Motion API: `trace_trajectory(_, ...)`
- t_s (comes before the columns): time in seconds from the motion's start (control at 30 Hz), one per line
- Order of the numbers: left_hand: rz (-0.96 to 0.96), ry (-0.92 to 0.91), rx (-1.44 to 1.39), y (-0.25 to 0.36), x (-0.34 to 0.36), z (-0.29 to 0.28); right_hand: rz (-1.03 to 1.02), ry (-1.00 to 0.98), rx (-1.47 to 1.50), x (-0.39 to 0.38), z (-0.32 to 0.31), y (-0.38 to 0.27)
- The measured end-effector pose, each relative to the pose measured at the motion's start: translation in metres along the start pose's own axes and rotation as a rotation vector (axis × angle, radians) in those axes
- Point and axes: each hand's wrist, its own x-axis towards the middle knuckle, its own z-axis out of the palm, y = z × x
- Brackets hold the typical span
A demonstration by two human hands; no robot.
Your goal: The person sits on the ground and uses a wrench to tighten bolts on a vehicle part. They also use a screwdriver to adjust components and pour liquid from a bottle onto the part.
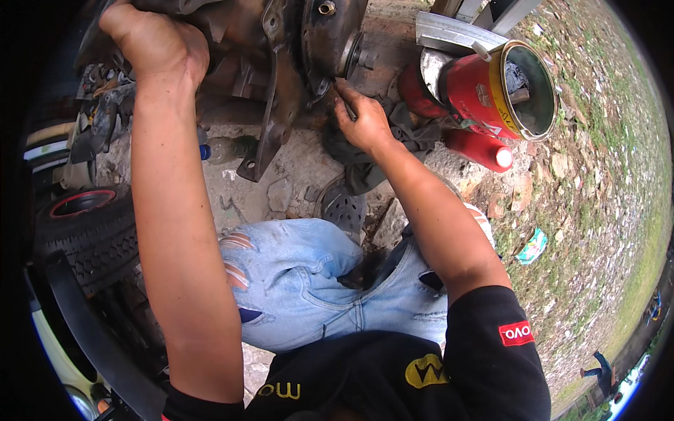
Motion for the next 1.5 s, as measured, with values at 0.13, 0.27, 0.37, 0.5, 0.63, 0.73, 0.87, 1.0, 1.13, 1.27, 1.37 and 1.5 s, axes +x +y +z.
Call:
trace_trajectory(0.13,0.207,-0.507,-0.095,-0.022,0.028,-0.050,-0.029,-0.146,-0.034,0.000,-0.009,-0.005)
trace_trajectory(0.27,0.200,-0.537,-0.098,-0.023,0.037,-0.057,-0.025,-0.149,-0.091,-0.001,-0.013,-0.016)
trace_trajectory(0.37,0.023,-0.020,0.003,-0.002,0.003,-0.005,-0.051,-0.091,-0.166,-0.001,-0.010,-0.014)
trace_trajectory(0.5,0.024,0.001,0.007,0.000,0.001,-0.001,-0.175,-0.119,-0.244,0.003,-0.002,-0.001)
trace_trajectory(0.63,0.019,0.033,0.031,0.004,-0.003,0.002,-0.216,-0.261,-0.230,0.003,-0.011,-0.005)
trace_trajectory(0.73,0.034,-0.004,0.011,0.001,0.001,-0.004,-0.214,-0.134,-0.189,0.003,-0.014,-0.007)
trace_trajectory(0.87,0.021,0.002,0.011,0.001,-0.001,-0.001,-0.221,-0.096,-0.194,0.003,-0.008,0.005)
trace_trajectory(1.0,-0.002,0.027,-0.031,-0.006,-0.001,0.000,-0.110,-0.245,-0.200,0.000,-0.016,-0.001)
trace_trajectory(1.13,0.039,0.058,-0.009,0.001,-0.002,0.002,-0.115,-0.078,-0.096,0.002,-0.009,-0.002)
trace_trajectory(1.27,0.092,-0.008,-0.011,-0.004,0.002,-0.003,-0.095,-0.086,-0.087,0.000,-0.002,0.002)
trace_trajectory(1.37,0.153,-0.167,0.026,-0.024,0.025,-0.033,-0.134,-0.179,-0.181,-0.005,-0.004,0.007)
trace_trajectory(1.5,0.251,-0.198,0.158,-0.026,0.044,-0.047,-0.142,-0.070,-0.131,0.000,-0.014,0.000)
